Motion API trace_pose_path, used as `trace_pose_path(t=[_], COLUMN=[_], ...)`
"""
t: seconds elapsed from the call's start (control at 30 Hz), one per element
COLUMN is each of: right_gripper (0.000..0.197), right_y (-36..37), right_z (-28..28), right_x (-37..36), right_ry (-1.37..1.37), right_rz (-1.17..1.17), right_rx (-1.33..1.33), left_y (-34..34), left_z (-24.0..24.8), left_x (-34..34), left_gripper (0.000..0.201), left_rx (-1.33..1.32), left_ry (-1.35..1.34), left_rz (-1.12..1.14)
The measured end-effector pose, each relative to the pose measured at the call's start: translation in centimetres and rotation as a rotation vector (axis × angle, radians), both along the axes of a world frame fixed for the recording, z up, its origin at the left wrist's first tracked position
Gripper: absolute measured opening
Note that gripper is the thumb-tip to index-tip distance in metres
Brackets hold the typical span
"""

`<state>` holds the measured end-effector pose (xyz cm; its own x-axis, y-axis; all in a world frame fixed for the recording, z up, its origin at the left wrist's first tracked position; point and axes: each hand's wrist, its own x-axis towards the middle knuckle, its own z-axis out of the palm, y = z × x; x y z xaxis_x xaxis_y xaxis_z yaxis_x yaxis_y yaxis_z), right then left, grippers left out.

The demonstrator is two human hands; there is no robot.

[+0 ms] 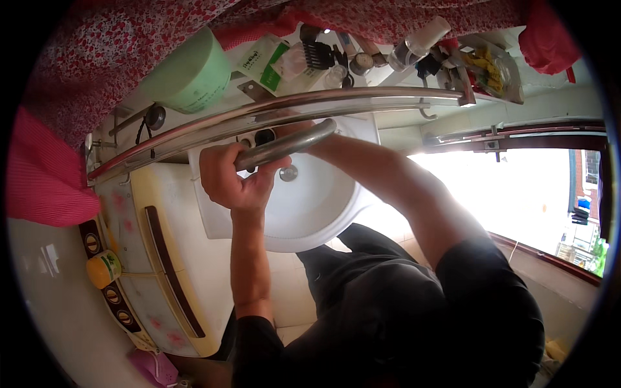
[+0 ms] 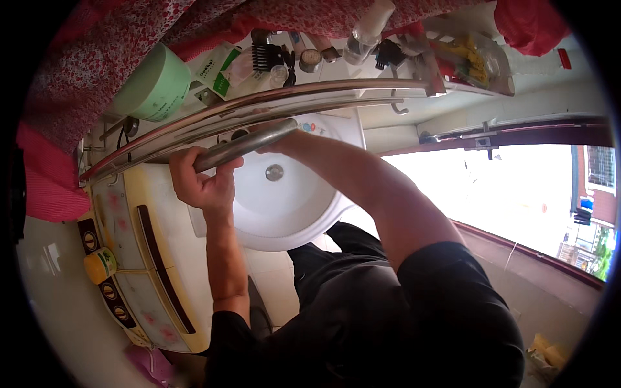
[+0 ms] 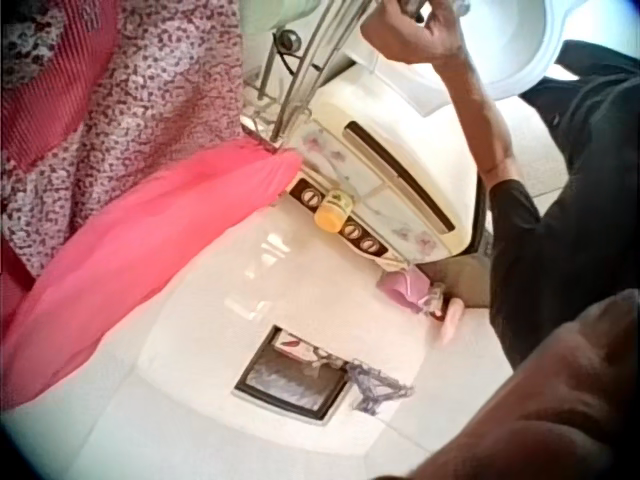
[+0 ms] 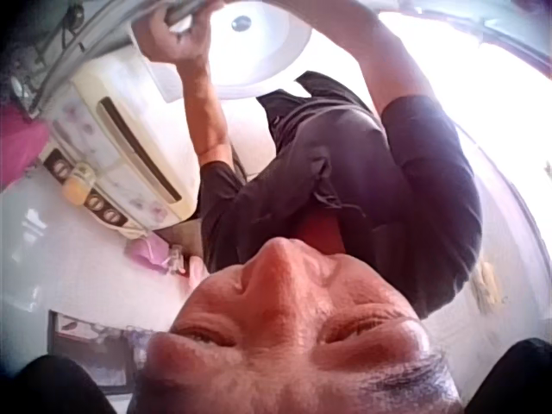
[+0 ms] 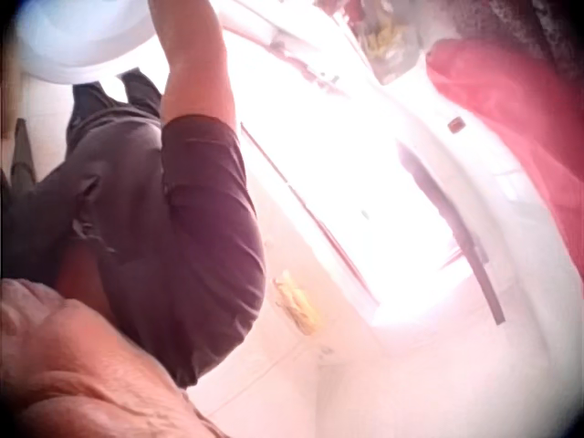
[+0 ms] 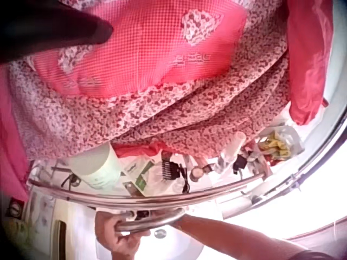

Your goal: The person removes a sink faucet by unscrewing the mounting nut and detaching the water supply lines. They then wipe the sink basin with a cloth and organize the tools on the floor.

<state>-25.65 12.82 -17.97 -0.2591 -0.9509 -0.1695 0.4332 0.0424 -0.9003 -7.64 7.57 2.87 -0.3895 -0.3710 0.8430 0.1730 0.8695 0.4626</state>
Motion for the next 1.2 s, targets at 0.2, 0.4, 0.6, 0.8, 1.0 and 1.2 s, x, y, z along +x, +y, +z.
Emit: trace_pose_path(t=[0.2, 0.4, 0.6, 0.8, 1.0, 1.2], right_gripper=[0.033, 0.038, 0.044, 0.051, 0.063, 0.066], right_y=[3.6, 5.0, 5.3, 3.9, 3.1, 6.0], right_z=[5.9, 8.8, 11.2, 11.7, 11.6, 6.7], right_x=[-0.3, 0.2, 0.7, 2.8, 3.5, 2.1], right_ry=[0.884, 1.070, 0.919, 0.986, 0.903, 1.266], right_rz=[0.086, 0.105, 0.155, 0.125, 0.120, -0.087], right_rx=[0.151, 0.211, 0.265, 0.318, 0.423, 0.387], left_y=[0.1, 2.3, 6.9, 4.7, 3.1, 9.1], left_z=[1.5, 2.8, 3.5, 3.6, 3.2, 1.9], left_x=[-0.3, -0.8, -2.0, -1.4, -0.4, -3.6], left_gripper=[0.056, 0.054, 0.049, 0.032, 0.023, 0.013], left_rx=[0.033, -0.002, 0.171, 0.134, 0.177, -0.048], left_ry=[-0.109, -0.098, -0.261, -0.209, -0.123, -0.061], left_rz=[-0.022, -0.011, -0.111, -0.092, -0.071, -0.164])
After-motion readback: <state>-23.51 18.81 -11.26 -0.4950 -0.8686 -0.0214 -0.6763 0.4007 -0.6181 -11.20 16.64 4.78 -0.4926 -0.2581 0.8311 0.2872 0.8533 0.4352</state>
